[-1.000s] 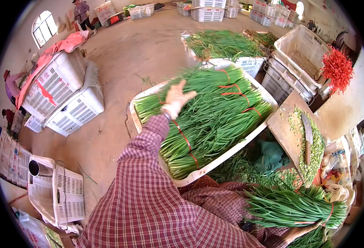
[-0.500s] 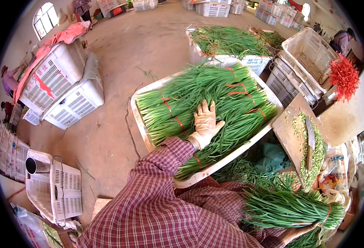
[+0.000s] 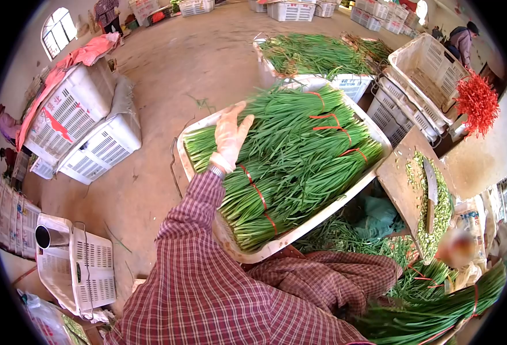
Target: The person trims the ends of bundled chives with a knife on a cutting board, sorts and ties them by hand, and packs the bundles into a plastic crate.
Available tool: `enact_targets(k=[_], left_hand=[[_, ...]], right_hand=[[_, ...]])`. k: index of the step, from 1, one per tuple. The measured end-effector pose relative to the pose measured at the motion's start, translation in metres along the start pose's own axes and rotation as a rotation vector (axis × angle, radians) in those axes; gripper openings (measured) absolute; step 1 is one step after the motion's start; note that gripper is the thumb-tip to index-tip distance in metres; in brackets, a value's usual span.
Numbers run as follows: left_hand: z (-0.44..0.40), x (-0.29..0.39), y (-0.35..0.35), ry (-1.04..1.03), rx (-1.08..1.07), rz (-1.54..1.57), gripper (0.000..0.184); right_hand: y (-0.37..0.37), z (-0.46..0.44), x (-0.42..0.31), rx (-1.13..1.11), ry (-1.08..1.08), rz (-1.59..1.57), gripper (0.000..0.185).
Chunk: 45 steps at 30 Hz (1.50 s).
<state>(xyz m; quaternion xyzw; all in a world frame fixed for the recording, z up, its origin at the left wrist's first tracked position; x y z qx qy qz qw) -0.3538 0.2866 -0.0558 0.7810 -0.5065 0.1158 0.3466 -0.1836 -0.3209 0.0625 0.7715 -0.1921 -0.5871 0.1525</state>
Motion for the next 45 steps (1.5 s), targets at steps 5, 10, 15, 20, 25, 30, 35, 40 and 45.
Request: enact_targets(k=[5,10,15,20,25,30,35,40,45], left_hand=[[0.004,-0.017,-0.066,0.194,-0.422,-0.119,0.09],[0.069,0.039,-0.088,0.038,-0.492,-0.339,0.095],[0.084,0.054,-0.085,0.052,-0.482,-0.32,0.099],[0.088,0.062,-0.084,0.055,-0.48,-0.356,0.099],[0.091,0.062,-0.085,0.017,-0.451,-0.36,0.097],[0.105,0.05,-0.095,-0.075,-0.341,-0.304,0.09],[0.082,0.059,-0.065,0.019,-0.516,-0.164,0.081],[0.02,0.019,-0.01,0.343,-0.614,0.557,0.03],[-0.028,-0.004,-0.028,0.607,-0.728,0.372,0.025]], right_hand=[[-0.035,0.041,-0.026,-0.512,0.092,0.282,0.053],[-0.067,0.067,-0.022,-0.909,0.15,0.427,0.053],[-0.1,0.022,-0.046,-1.378,0.447,0.466,0.061],[-0.188,-0.043,-0.149,-1.106,0.891,0.399,0.042],[-0.397,-0.031,-0.193,-0.968,1.399,-0.165,0.039],[-0.546,0.006,-0.181,-0.96,1.539,-0.171,0.036],[-0.578,-0.021,-0.144,-0.871,1.396,0.164,0.026],[-0.564,-0.031,-0.138,-0.926,1.367,0.205,0.03],[-0.559,-0.026,-0.126,-0.864,1.356,0.128,0.026]])
Point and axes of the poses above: each hand's wrist, its own z-axis away from the middle knuckle, its own y-axis out of the back of the hand, x = y × z, the point moved 1 cm from there along -z, towards the middle knuckle, and after that the axes turned 5 degrees about x, right-handed, at the moved point
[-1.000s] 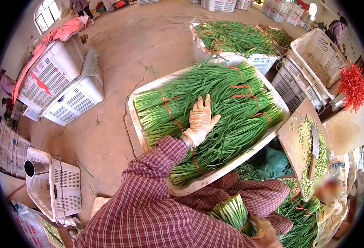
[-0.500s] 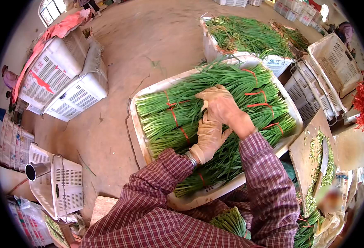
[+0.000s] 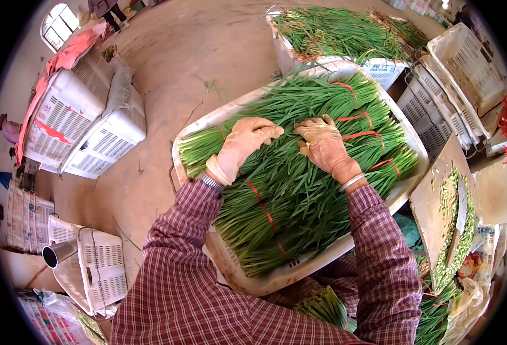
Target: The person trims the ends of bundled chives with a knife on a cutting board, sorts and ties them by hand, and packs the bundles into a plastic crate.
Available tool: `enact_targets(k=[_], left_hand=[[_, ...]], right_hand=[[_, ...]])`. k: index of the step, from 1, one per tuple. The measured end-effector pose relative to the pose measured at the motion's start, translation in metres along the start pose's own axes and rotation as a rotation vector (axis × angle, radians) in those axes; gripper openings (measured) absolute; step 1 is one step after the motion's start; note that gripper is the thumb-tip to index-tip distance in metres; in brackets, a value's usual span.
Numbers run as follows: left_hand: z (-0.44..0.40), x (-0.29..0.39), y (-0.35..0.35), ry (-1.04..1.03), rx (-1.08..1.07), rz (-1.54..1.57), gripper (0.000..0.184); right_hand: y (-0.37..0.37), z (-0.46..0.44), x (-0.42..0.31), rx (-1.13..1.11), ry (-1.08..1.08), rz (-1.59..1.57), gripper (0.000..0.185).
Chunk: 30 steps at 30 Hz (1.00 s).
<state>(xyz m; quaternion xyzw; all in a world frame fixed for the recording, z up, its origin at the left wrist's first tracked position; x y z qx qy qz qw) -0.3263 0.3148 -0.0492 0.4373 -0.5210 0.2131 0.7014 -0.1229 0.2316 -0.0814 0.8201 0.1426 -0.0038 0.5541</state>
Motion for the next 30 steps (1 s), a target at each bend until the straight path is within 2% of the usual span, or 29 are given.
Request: enact_targets(k=[2,4,7,8,13,15,21,25,27,30], left_hand=[[-0.023,-0.014,-0.007,-0.044,0.015,-0.081,0.025],[-0.056,-0.046,-0.014,-0.331,0.217,-0.315,0.022],[-0.086,-0.072,-0.017,-0.24,0.188,-0.356,0.016],[-0.093,-0.089,-0.02,-0.432,0.226,-0.28,0.018],[-0.074,-0.059,-0.022,-0.444,0.262,-0.504,0.017],[-0.063,-0.048,-0.024,-0.502,0.309,-0.593,0.021],[-0.069,-0.055,-0.025,-0.465,0.286,-0.569,0.028],[-0.061,-0.046,-0.022,-0.501,0.307,-0.483,0.025],[-0.06,-0.043,-0.022,-0.468,0.232,-0.468,0.025],[-0.055,-0.043,-0.023,-0.455,0.301,-0.454,0.024]], right_hand=[[-0.004,0.002,0.0,0.014,-0.004,-0.007,0.026],[-0.008,0.005,0.001,0.053,-0.002,-0.012,0.026],[-0.009,0.011,0.001,0.079,-0.017,-0.025,0.026],[-0.007,0.01,0.001,0.09,-0.019,-0.033,0.025],[-0.005,0.011,-0.001,0.061,-0.042,-0.05,0.027],[-0.004,0.011,-0.002,0.046,-0.052,-0.059,0.029],[-0.008,0.014,-0.002,0.076,-0.071,-0.079,0.031],[-0.01,0.015,-0.001,0.099,-0.065,-0.081,0.032],[-0.011,0.014,-0.001,0.101,-0.063,-0.092,0.032],[-0.01,0.014,-0.002,0.087,-0.071,-0.099,0.032]])
Point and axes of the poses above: each hand's wrist, its own z-axis away from the middle knuckle, its own y-axis out of the back of the hand, x = y × z, the point moved 1 cm from there along -z, towards the middle knuckle, and after that the axes turned 5 degrees about x, right-handed, at the moved point
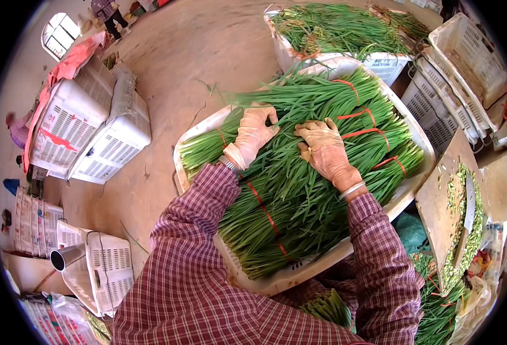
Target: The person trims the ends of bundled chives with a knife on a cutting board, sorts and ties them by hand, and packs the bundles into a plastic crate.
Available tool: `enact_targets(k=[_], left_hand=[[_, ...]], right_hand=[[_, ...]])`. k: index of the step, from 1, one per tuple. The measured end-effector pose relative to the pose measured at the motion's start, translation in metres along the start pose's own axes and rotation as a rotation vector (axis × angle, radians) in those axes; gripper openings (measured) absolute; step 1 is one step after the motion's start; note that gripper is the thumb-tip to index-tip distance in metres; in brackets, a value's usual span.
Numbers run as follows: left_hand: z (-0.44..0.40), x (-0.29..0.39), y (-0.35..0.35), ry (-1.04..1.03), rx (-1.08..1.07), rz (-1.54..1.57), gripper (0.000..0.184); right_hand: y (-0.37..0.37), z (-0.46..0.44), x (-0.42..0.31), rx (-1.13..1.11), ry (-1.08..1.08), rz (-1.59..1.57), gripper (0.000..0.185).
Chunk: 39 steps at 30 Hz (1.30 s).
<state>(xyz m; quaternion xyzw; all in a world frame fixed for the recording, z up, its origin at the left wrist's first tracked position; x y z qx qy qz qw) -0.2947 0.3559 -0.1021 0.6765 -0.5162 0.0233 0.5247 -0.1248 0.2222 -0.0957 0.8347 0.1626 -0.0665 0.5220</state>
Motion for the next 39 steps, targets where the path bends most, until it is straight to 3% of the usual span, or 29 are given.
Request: enact_targets(k=[9,10,13,14,20,23,28,33,34,36,37,39], left_hand=[[-0.008,-0.023,-0.012,0.057,-0.048,-0.065,0.025],[-0.012,-0.018,-0.009,0.215,-0.133,-0.029,0.022],[-0.022,-0.024,-0.013,0.24,-0.154,0.102,0.02],[-0.022,-0.025,-0.013,0.336,-0.192,0.09,0.019],[-0.024,-0.023,-0.017,0.328,-0.158,0.066,0.02],[-0.024,-0.084,-0.057,0.327,-0.115,0.317,0.022],[-0.019,-0.023,-0.026,0.305,-0.092,0.043,0.022],[-0.012,-0.025,-0.015,0.297,-0.017,-0.089,0.02],[-0.008,-0.019,0.005,0.106,-0.025,-0.223,0.016],[0.006,0.003,0.049,0.438,-0.062,0.171,0.015],[0.024,-0.008,0.071,0.112,0.054,0.145,0.013],[0.04,-0.014,0.12,0.308,0.232,0.131,0.014]], right_hand=[[-0.001,0.001,-0.001,0.008,-0.008,0.001,0.031],[-0.002,0.001,0.0,0.014,-0.006,-0.003,0.031],[-0.004,0.002,0.0,0.044,0.003,0.003,0.031],[-0.004,0.002,0.0,0.069,0.012,0.011,0.031],[-0.004,0.001,0.0,0.09,0.022,-0.007,0.031],[-0.004,0.002,0.0,0.089,0.014,-0.004,0.032],[-0.004,0.001,-0.002,0.065,-0.011,0.001,0.031],[-0.005,0.001,-0.001,0.076,-0.021,-0.008,0.03],[-0.005,0.002,-0.002,0.067,-0.032,-0.007,0.03],[-0.005,0.001,-0.001,0.063,-0.044,-0.005,0.031],[-0.005,0.002,-0.001,0.064,-0.051,-0.009,0.031],[-0.006,0.003,-0.001,0.067,-0.048,-0.019,0.031]])
Point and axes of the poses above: each hand's wrist, its own z-axis away from the middle knuckle, its own y-axis out of the back of the hand, x = y × z, the point moved 1 cm from there along -z, towards the middle knuckle, and after that the axes turned 5 degrees about x, right-handed, at the moved point
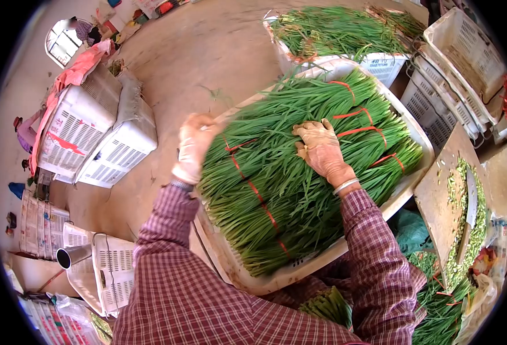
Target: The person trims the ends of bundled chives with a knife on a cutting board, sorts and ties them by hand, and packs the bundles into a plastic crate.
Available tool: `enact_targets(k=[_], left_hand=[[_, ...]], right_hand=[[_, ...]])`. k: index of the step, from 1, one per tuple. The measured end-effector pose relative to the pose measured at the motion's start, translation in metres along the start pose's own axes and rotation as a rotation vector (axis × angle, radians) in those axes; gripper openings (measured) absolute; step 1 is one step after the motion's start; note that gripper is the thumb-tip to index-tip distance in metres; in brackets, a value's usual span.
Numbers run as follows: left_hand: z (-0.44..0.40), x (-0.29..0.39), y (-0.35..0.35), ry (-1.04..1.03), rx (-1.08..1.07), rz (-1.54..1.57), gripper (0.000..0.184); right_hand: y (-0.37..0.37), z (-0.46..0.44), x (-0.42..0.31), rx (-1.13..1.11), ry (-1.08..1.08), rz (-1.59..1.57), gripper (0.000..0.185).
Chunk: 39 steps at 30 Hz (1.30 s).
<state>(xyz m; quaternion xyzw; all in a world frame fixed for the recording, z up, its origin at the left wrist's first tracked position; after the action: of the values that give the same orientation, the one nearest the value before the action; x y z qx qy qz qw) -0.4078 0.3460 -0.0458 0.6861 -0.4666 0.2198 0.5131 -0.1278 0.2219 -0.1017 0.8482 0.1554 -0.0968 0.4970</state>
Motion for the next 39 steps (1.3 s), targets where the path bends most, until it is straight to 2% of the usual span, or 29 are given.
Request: enact_targets(k=[2,3,4,6,7,9,11,12,13,14,16,17,19,22,28,34,36,38,39], left_hand=[[-0.016,-0.068,0.06,-0.385,0.123,-0.464,0.04],[-0.012,-0.059,0.083,-0.273,0.096,-0.833,0.053],[-0.021,-0.06,0.095,-0.115,0.042,-1.067,0.052],[-0.016,-0.049,0.098,-0.368,0.196,-0.914,0.045],[-0.013,-0.037,0.091,-0.362,0.198,-0.917,0.045],[-0.01,-0.006,0.05,-0.105,0.0,-0.141,0.024],[0.005,0.065,0.007,-0.155,-0.176,0.05,0.018],[0.006,0.065,-0.014,-0.17,-0.228,0.06,0.017],[0.008,0.08,-0.031,-0.083,-0.274,0.118,0.017],[0.001,0.067,-0.053,-0.048,-0.313,0.179,0.018],[-0.009,0.059,-0.079,0.086,-0.358,0.088,0.021],[-0.013,0.056,-0.089,0.084,-0.36,0.089,0.021],[-0.018,0.049,-0.103,0.047,-0.31,-0.151,0.023],[-0.016,0.049,-0.112,-0.001,-0.289,-0.079,0.021],[-0.021,0.053,-0.13,-0.059,-0.261,-0.29,0.026],[-0.024,0.057,-0.141,-0.105,-0.144,-0.494,0.021],[-0.024,0.043,-0.143,-0.05,-0.129,-0.261,0.022],[-0.029,0.015,-0.138,-0.055,-0.145,0.131,0.023],[-0.022,0.033,-0.117,0.224,-0.176,0.384,0.022]], right_hand=[[0.0,0.0,0.0,-0.003,-0.004,0.004,0.032],[-0.003,0.0,0.001,0.008,-0.003,0.009,0.032],[-0.002,0.0,0.002,0.011,0.001,0.01,0.032],[-0.002,0.001,0.001,0.019,0.017,0.015,0.031],[-0.005,0.001,0.001,0.017,0.022,0.011,0.031],[-0.006,0.001,0.003,0.024,0.023,0.024,0.031],[-0.003,0.001,0.001,0.019,0.014,0.022,0.031],[-0.001,0.001,0.0,0.018,0.005,0.015,0.032],[-0.001,0.0,0.0,0.022,0.002,0.018,0.032],[-0.001,0.0,-0.001,0.022,0.003,0.016,0.032],[-0.002,0.001,0.001,0.021,0.002,0.015,0.032],[-0.003,0.001,0.002,0.031,0.009,0.007,0.032],[-0.004,0.001,0.001,0.039,0.012,-0.005,0.032],[-0.003,0.0,0.002,0.041,0.017,0.0,0.032],[-0.005,0.001,0.002,0.056,0.022,0.006,0.032],[-0.004,0.0,0.0,0.047,0.012,0.003,0.03],[-0.003,0.001,0.0,0.041,-0.002,-0.003,0.03],[-0.004,0.001,0.0,0.047,0.003,-0.007,0.029],[-0.004,0.001,0.001,0.053,0.009,-0.013,0.029]])
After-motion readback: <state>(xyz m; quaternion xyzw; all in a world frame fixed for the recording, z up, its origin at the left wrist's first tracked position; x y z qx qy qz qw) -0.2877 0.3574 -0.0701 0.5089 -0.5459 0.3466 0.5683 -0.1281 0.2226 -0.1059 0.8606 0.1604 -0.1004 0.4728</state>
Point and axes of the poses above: each hand's wrist, its own z-axis away from the middle knuckle, its own y-axis out of the back of the hand, x = y × z, the point moved 1 cm from there along -z, towards the middle knuckle, and after that the axes turned 5 degrees about x, right-handed, at the moved point
